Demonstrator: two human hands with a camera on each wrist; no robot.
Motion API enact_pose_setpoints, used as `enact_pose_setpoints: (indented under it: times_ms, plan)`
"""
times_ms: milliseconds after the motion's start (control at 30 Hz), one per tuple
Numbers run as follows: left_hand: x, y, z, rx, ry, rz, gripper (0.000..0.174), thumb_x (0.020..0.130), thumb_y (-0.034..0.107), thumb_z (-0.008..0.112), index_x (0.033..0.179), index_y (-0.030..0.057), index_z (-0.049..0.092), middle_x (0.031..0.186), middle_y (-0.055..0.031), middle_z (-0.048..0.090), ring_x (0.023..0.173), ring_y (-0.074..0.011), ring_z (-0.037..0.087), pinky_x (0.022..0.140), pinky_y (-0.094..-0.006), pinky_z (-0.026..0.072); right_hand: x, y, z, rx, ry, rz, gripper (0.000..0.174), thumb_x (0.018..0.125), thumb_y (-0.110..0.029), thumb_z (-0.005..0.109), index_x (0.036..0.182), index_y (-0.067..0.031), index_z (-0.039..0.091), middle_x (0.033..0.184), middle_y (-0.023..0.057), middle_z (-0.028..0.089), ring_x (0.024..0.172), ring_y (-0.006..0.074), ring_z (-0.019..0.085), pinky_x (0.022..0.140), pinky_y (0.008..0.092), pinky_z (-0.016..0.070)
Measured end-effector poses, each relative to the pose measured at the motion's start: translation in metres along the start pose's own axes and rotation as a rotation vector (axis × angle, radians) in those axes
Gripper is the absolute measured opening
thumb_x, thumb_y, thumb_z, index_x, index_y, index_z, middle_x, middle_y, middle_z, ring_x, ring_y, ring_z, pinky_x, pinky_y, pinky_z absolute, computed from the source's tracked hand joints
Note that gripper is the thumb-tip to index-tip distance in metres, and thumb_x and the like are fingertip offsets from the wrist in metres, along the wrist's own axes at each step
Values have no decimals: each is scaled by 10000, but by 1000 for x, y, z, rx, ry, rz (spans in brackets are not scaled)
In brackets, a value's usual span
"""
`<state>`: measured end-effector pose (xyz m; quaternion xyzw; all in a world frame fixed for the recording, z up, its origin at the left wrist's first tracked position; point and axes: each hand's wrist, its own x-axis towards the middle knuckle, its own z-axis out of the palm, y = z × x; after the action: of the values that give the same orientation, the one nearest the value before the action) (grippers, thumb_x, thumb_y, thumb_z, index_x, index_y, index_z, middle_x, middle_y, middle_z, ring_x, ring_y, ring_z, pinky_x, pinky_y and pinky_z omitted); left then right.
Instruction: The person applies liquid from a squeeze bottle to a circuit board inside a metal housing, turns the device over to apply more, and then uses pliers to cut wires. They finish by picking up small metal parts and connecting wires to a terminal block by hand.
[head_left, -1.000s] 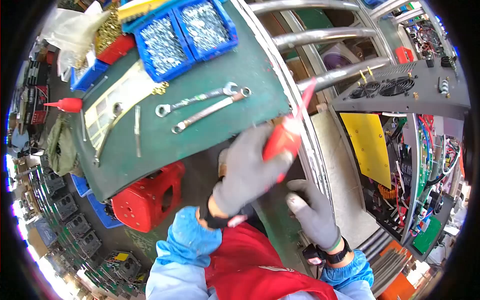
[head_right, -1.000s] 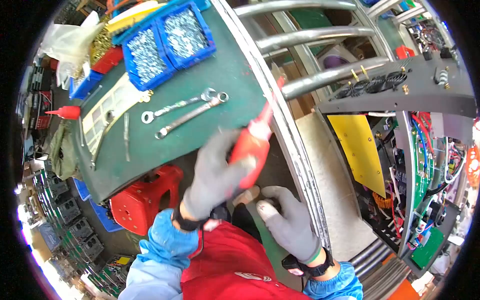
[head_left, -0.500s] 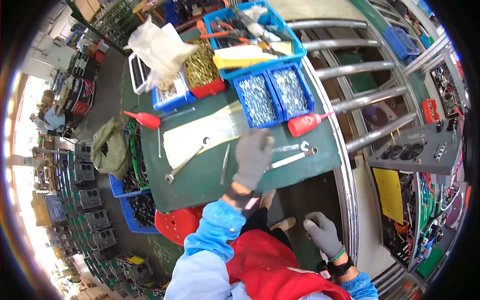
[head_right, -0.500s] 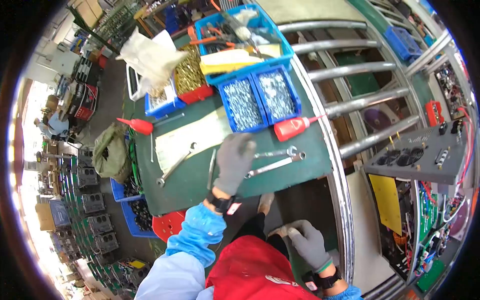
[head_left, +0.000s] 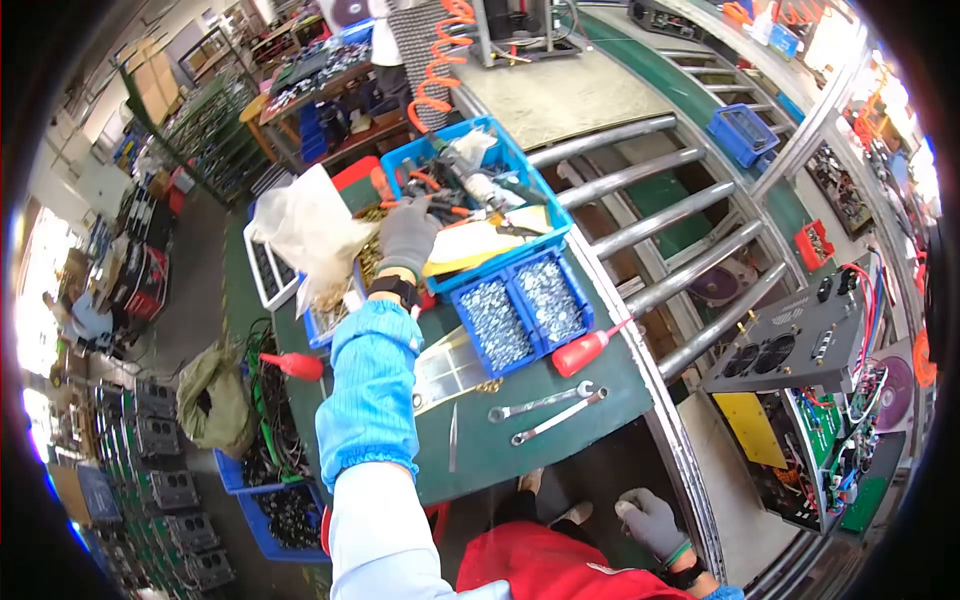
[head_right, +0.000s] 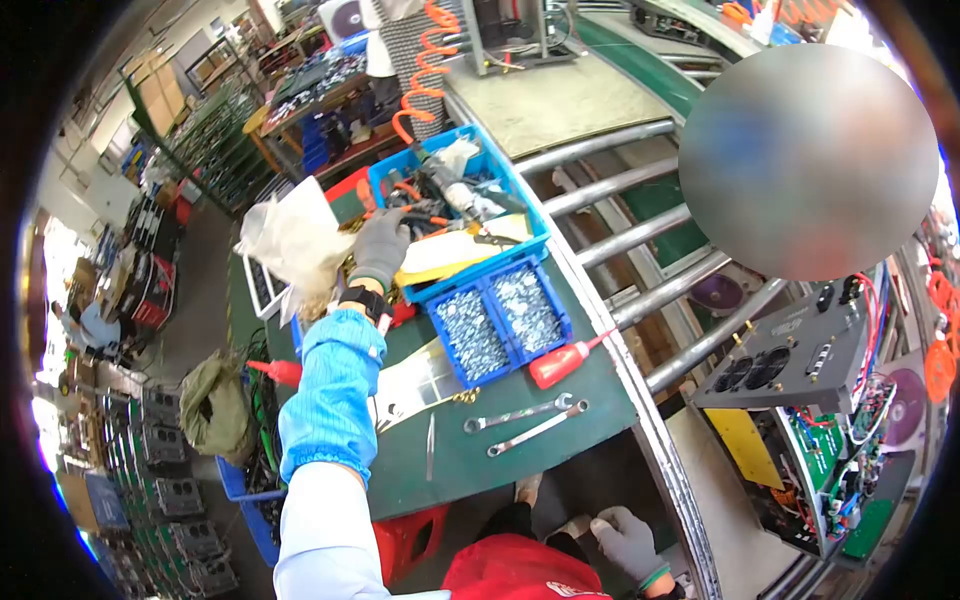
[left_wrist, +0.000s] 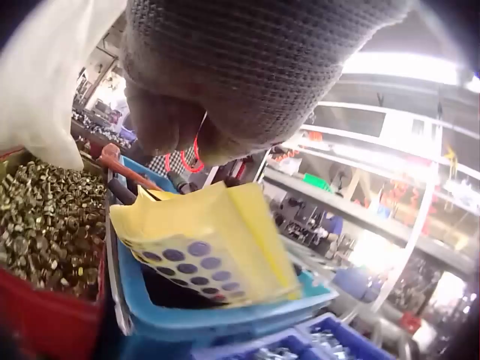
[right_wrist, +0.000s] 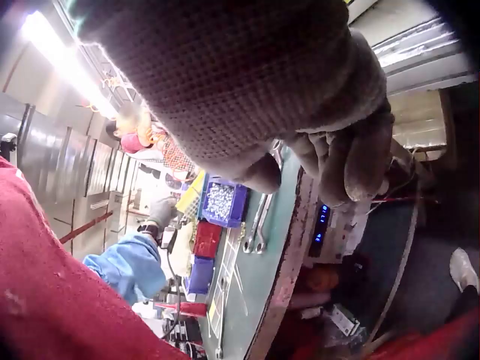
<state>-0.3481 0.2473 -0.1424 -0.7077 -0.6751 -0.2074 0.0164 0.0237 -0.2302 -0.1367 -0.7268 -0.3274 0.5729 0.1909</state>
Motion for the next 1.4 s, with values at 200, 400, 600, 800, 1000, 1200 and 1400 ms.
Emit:
enact_pose_setpoints:
  times_ms: [200, 400, 600, 800, 1000, 1200, 1400]
  plan:
    - [46, 4, 17, 168, -325, 24, 361, 862, 130, 597, 1203, 200, 689, 1208, -135, 628, 1126, -353, 619, 917, -480, 517, -17, 21, -18, 21, 168, 79, 235, 935, -199, 642, 1022, 20, 654, 773, 51, 632, 669, 112, 605, 614, 278, 495]
    - [49, -1, 39, 432, -147, 325, 353, 857, 138, 648, 1196, 228, 694, 1089, -105, 643, 993, -297, 641, 803, -425, 533, -8, 56, -20, -52, 192, 125, 323, 913, -295, 645, 1032, 4, 672, 855, 134, 685, 807, 219, 665, 735, 343, 524]
    - [54, 4, 6, 493, 129, 487, 234, 854, 130, 642, 1077, 188, 680, 1018, -84, 650, 934, -271, 645, 768, -409, 529, -1, 25, -19, -126, 154, 94, 351, 907, -344, 644, 1049, -24, 676, 919, 179, 708, 901, 295, 698, 821, 388, 542]
    - [7, 86, -112, -159, 155, 433, 207, 834, 151, 704, 989, 59, 604, 924, -132, 641, 835, -333, 627, 712, -415, 515, 5, 0, -35, -102, 182, -81, 460, 908, -374, 678, 1190, -12, 642, 1059, 190, 701, 992, 288, 685, 880, 390, 535]
    - [-155, 245, -151, -886, -611, 293, 311, 818, 194, 766, 998, 7, 594, 773, -55, 617, 682, -126, 569, 637, -291, 486, -36, -107, -79, 342, 200, -577, 699, 926, -183, 685, 1493, 8, 324, 1421, 206, 517, 1329, 292, 493, 1129, 440, 386]
    - [-322, 413, -155, -1059, -937, 534, 317, 794, 172, 812, 968, 38, 583, 853, -107, 654, 731, -195, 649, 675, -342, 529, -118, -50, -132, 594, 354, -512, 1060, 840, -475, 762, 1567, 3, 157, 1402, 207, 469, 1293, 255, 469, 1079, 393, 396]
    - [-364, 570, -186, -967, -1342, 1436, 329, 833, 141, 761, 1114, 19, 642, 983, -117, 655, 887, -206, 639, 806, -360, 517, -199, 81, -186, 972, 543, -561, 818, 819, -259, 759, 1467, -12, 325, 1053, 68, 592, 949, 165, 607, 799, 307, 510]
